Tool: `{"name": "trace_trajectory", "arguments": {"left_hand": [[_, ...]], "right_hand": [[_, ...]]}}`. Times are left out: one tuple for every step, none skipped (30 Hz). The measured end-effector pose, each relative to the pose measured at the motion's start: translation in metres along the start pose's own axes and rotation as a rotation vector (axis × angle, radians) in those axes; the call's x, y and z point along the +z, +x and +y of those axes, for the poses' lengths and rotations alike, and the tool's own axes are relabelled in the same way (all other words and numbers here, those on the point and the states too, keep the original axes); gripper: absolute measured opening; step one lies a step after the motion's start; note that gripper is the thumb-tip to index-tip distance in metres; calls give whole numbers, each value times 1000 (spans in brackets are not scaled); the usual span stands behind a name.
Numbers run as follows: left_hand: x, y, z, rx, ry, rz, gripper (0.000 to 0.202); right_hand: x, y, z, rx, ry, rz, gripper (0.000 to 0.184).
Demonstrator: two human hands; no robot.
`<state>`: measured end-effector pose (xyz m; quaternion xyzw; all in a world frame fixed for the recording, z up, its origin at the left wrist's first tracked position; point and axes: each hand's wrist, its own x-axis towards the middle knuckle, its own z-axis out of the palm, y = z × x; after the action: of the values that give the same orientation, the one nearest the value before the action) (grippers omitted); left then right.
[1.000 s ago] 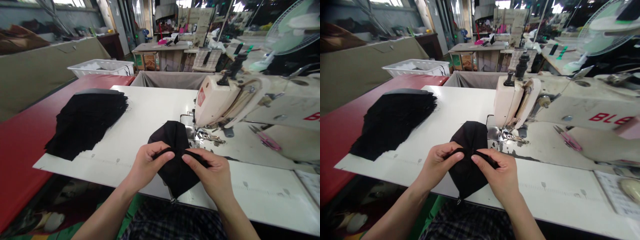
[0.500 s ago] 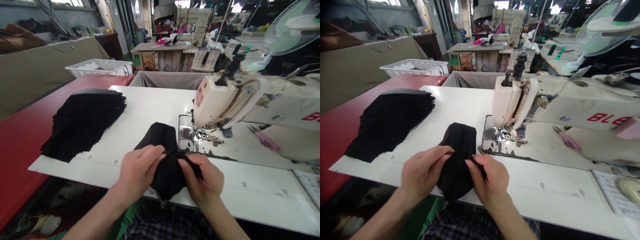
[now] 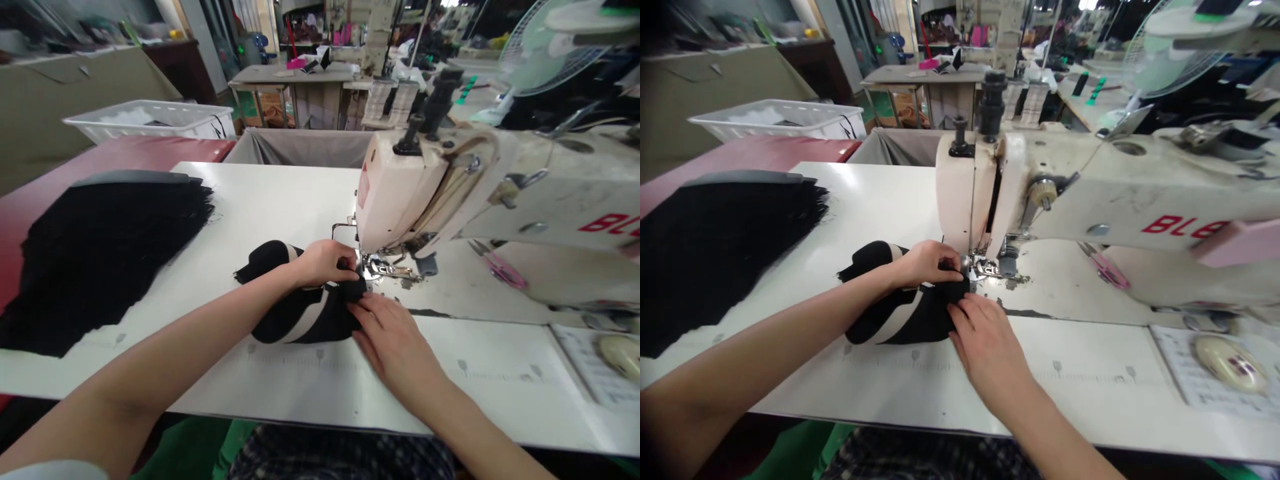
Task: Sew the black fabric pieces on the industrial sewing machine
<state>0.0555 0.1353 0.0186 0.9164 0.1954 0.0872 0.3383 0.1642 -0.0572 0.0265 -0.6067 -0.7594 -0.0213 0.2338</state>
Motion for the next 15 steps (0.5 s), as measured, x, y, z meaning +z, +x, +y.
{"name": "trace_trajectory", "arguments": {"left_hand": [[-2,2,3,-18,13,4,11],[-4,3,6,-32,25,5,9],[-7,3,9,-45,37,7,6],[-8,4,10,-57,48,10,5],[-9,5,11,-71,59,18,6],[-9,7,11,-88,70,32,7],[-9,9,11,-106,82,51,8],[-8,11,10,-120,93,71,11],[-7,14,10,-128,103,87,13],[-6,17,9,-130,110,97,15],[-5,19,9,-124,115,100,16],[-4,21,9,-116,117,99,16],[-4,22,8,-107,118,96,16],[-4,23,8,-102,118,95,16],[-4,24,7,-99,119,96,16]], "right_hand": [[-2,0,7,-89,-10,-37,30],[-4,0,13,-158,-5,-65,30],[-4,1,18,-202,5,-91,31],[-4,2,22,-229,15,-109,31],[-4,3,26,-243,29,-116,31],[-3,3,30,-244,49,-116,31],[-3,3,34,-231,70,-112,31],[-2,3,37,-209,89,-106,32],[-2,3,40,-185,104,-101,33],[-1,2,41,-160,115,-99,33],[-1,1,42,-139,125,-103,34],[-1,0,43,-124,131,-108,35],[0,-1,43,-115,135,-114,36],[0,-1,42,-112,138,-118,36],[0,-2,42,-112,142,-118,37]]}}
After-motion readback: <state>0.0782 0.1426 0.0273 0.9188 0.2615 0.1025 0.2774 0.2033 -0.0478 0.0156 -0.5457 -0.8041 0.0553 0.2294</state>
